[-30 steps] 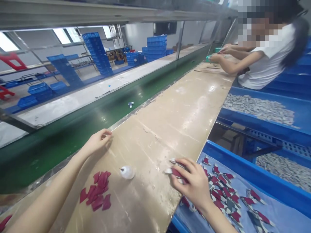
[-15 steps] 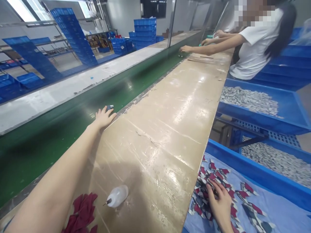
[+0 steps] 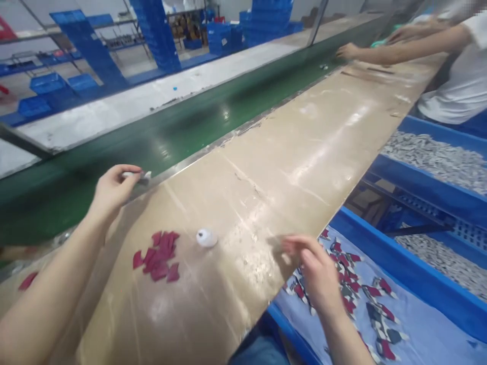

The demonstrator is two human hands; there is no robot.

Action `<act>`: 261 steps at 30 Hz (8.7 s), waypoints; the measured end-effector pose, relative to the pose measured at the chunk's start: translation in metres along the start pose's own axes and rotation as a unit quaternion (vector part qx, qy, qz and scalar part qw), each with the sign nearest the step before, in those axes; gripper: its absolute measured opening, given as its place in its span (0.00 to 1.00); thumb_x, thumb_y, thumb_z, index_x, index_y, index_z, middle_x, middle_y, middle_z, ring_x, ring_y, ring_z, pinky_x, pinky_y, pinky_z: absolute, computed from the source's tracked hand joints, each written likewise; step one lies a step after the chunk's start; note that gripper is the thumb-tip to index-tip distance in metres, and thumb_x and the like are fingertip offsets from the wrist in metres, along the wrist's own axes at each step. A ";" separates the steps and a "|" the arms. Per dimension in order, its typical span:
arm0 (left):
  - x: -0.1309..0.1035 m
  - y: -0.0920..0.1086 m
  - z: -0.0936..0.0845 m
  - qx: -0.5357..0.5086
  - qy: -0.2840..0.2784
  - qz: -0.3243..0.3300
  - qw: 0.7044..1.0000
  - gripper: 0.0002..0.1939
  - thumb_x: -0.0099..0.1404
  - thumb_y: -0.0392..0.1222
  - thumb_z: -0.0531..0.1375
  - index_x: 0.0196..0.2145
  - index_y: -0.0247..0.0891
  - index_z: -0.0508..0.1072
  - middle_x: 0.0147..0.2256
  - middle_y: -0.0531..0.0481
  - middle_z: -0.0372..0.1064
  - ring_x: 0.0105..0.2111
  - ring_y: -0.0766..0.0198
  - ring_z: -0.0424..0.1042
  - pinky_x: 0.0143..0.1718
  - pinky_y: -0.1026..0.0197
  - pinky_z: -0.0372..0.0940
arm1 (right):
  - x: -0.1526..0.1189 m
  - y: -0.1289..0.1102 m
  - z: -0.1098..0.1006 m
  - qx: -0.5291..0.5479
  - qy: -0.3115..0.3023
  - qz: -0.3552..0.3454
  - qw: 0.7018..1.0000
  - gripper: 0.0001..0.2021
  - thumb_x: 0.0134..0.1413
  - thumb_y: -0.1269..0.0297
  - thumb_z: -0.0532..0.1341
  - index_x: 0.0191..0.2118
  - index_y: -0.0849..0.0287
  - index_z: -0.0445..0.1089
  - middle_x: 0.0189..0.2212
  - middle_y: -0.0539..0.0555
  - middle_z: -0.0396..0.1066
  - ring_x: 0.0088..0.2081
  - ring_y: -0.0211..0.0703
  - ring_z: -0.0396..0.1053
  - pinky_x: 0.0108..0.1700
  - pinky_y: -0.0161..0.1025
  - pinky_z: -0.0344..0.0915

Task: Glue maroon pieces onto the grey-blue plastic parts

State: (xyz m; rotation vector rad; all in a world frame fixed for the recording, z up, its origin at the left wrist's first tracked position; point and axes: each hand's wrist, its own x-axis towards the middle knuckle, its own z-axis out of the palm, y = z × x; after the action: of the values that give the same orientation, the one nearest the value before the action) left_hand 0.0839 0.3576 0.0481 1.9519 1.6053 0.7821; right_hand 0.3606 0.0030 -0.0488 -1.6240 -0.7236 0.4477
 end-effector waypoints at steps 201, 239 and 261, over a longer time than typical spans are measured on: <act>-0.349 -0.063 -0.041 -0.512 -0.068 -0.159 0.841 0.30 0.71 0.56 0.71 0.66 0.52 0.68 0.35 0.52 0.81 0.37 0.57 0.85 0.44 0.55 0.80 | -0.131 -0.062 0.164 0.206 -0.444 -0.164 0.857 0.14 0.70 0.67 0.69 0.46 0.48 0.62 0.43 0.50 0.84 0.45 0.40 0.84 0.41 0.36 0.80; -0.363 -0.028 -0.003 -0.287 0.156 0.017 0.945 0.20 0.73 0.30 0.66 0.50 0.46 0.60 0.48 0.52 0.81 0.50 0.62 0.86 0.49 0.60 0.79 | -0.154 -0.062 0.173 0.281 -0.403 0.044 0.870 0.22 0.67 0.61 0.67 0.46 0.45 0.48 0.40 0.46 0.78 0.36 0.41 0.82 0.40 0.42 0.82; -0.366 -0.023 -0.006 -0.388 0.148 -0.045 0.909 0.13 0.78 0.36 0.65 0.52 0.46 0.65 0.52 0.49 0.84 0.55 0.62 0.84 0.57 0.61 0.76 | -0.145 -0.069 0.171 0.302 -0.416 0.109 0.851 0.25 0.63 0.54 0.74 0.46 0.46 0.54 0.41 0.47 0.82 0.40 0.40 0.81 0.47 0.42 0.78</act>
State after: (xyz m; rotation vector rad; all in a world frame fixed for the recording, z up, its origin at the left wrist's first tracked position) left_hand 0.0110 0.0024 -0.0075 1.2129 1.2302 1.4585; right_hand 0.1292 0.0344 -0.0288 -0.8610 -0.8994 1.4452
